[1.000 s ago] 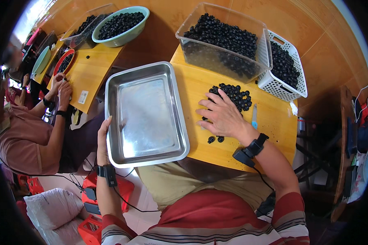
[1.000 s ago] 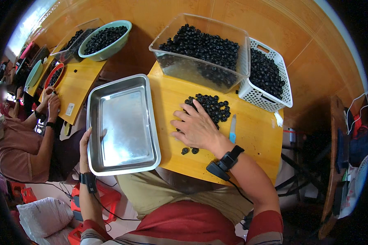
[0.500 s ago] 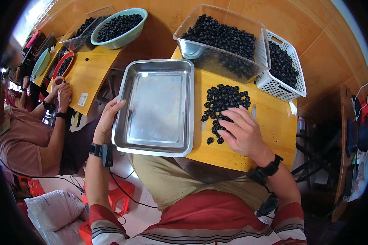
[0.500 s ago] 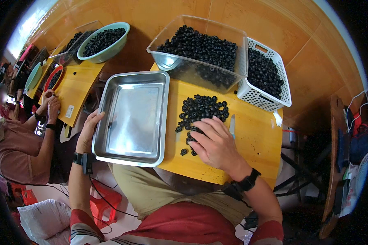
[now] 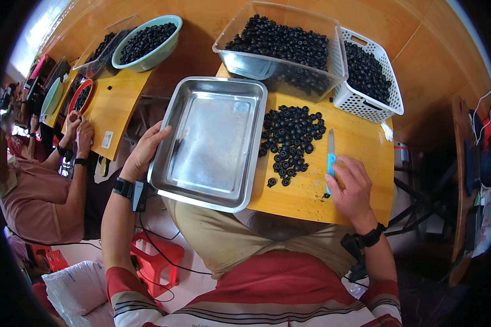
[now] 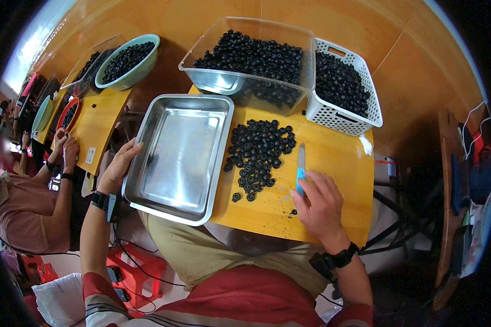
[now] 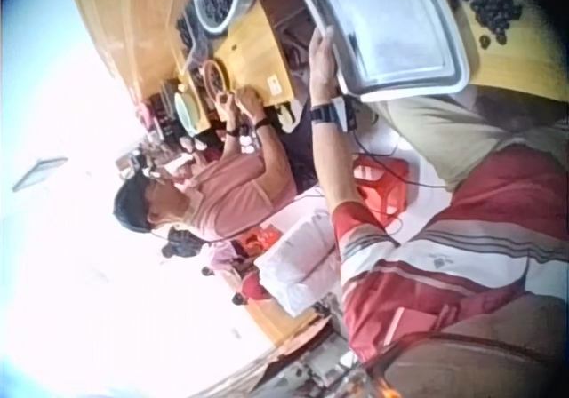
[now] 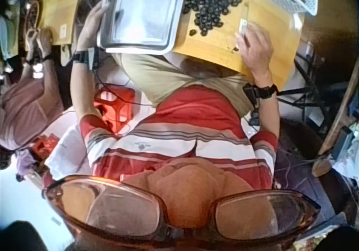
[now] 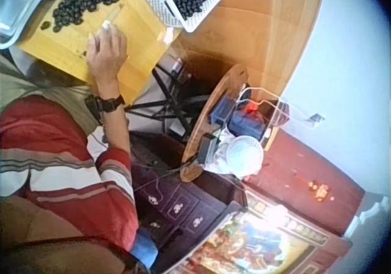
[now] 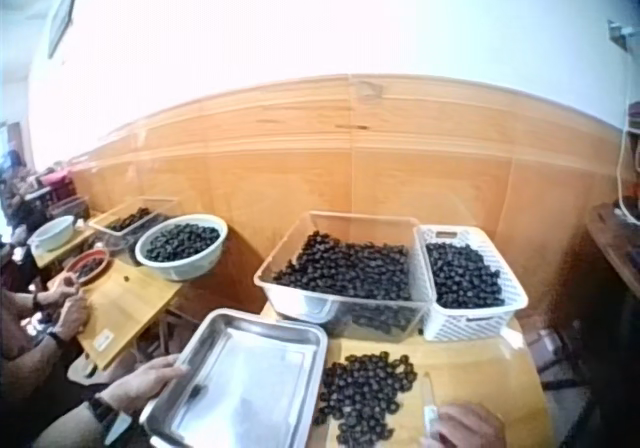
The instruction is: The recorder is using a knife to process and sort small black fruits (likely olives) into trays and baskets.
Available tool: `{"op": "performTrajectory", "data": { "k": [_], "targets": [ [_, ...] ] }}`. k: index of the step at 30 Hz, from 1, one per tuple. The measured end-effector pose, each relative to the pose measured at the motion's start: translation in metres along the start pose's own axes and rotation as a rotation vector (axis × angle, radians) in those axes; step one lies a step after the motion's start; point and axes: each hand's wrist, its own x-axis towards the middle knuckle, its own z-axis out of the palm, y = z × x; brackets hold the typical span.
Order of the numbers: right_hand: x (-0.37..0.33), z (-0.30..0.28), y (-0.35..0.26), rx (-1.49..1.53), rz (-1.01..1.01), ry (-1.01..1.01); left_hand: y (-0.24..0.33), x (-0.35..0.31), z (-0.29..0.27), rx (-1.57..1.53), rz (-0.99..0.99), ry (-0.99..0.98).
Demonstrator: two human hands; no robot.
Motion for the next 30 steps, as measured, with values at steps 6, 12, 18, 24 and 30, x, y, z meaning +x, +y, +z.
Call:
{"op": "performTrajectory", "data": {
  "k": [6,12,18,24,30],
  "targets": [
    [0.001,0.010,0.003,-0.037,0.078,-0.014,-0.001,0.005,-0.003,0.085,-0.007,-0.016],
    [-0.002,0.019,0.007,-0.067,0.163,-0.035,-0.017,-0.005,-0.021,0.242,0.217,0.181],
    [-0.006,0.021,0.019,-0.073,0.219,-0.018,0.006,-0.077,0.062,0.877,0.760,0.557],
    [-0.007,0.023,0.021,0.052,0.278,0.003,-0.012,-0.122,0.185,0.941,0.994,0.147],
    [-0.007,0.014,0.021,0.098,0.329,-0.046,-0.025,-0.107,0.239,1.156,0.880,-0.011]
  ]
}}
